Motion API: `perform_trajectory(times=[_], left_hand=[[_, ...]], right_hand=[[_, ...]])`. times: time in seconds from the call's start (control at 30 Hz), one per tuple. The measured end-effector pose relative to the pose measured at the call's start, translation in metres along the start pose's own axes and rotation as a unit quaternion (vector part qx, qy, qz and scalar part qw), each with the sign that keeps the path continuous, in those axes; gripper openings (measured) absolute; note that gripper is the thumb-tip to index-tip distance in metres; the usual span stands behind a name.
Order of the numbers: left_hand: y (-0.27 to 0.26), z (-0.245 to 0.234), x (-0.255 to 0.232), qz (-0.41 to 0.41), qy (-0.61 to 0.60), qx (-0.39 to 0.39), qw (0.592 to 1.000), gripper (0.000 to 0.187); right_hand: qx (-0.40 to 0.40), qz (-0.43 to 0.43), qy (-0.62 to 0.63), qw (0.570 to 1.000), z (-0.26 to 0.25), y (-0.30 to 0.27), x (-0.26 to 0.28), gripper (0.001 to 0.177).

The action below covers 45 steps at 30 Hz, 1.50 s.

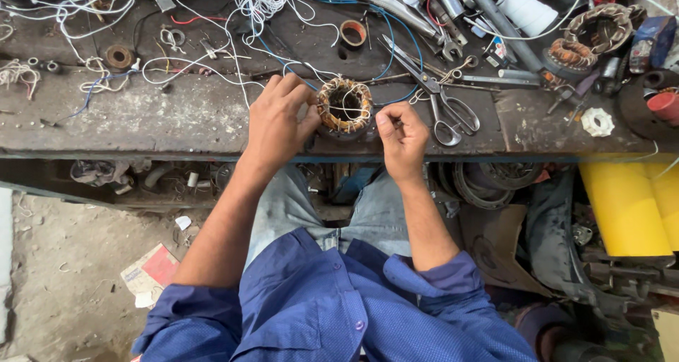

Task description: The person trims and adjusts copper windings on a cylindrical electrical coil using shears. They repeatedly cut protruding wire ends and tuck them into the coil slots while seated at a cluttered workbench.

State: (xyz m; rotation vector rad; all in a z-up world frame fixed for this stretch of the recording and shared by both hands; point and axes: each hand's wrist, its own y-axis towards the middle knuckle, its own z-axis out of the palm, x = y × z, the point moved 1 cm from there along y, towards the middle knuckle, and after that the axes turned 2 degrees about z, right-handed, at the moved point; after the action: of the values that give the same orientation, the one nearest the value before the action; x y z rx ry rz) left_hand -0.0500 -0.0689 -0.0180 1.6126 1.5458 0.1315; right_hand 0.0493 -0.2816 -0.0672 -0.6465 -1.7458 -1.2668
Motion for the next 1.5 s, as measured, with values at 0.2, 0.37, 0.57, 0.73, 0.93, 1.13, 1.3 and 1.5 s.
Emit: perform_trajectory(times=[0.2, 0.37, 0.57, 0.73, 0.93, 1.13, 1.3, 1.5], left_hand=[[-0.011, 0.001, 0.002, -0.016, -0.027, 0.041, 0.999, 0.016], [-0.025, 0.004, -0.003, -0.121, -0.182, -0.003, 0.976, 0.008], [-0.041, 0.009, -0.032, -0.085, -0.126, -0.157, 0.976, 0.013], [-0.043, 0.007, -0.035, -0.055, -0.106, -0.126, 0.985, 0.016], [-0.038, 0.004, -0.043, -0.023, 0.015, -0.109, 0.994, 0.015], [-0.03, 0.011, -0.036, -0.015, 0.017, -0.114, 0.993, 0.014], [-0.032, 0.015, -0.03, -0.069, -0.055, -0.133, 0.987, 0.012], [-0.042, 0.011, -0.04, -0.069, -0.069, -0.141, 0.985, 0.013]], right_hand=[[0.005, -0.023, -0.03, 0.999, 0.0, 0.002, 0.003, 0.01], [0.007, -0.008, 0.002, 1.0, 0.003, 0.002, 0.005, 0.008], [-0.004, -0.003, -0.038, 0.999, 0.002, 0.004, 0.005, 0.01], [0.011, -0.026, -0.05, 0.998, 0.002, 0.002, 0.007, 0.011], [0.003, -0.037, -0.077, 0.996, 0.002, 0.003, 0.01, 0.012], [0.007, -0.053, -0.093, 0.994, 0.005, 0.003, 0.014, 0.012], [0.009, -0.054, -0.086, 0.995, 0.004, 0.002, 0.014, 0.012], [0.009, -0.043, -0.079, 0.996, 0.003, 0.002, 0.012, 0.012]])
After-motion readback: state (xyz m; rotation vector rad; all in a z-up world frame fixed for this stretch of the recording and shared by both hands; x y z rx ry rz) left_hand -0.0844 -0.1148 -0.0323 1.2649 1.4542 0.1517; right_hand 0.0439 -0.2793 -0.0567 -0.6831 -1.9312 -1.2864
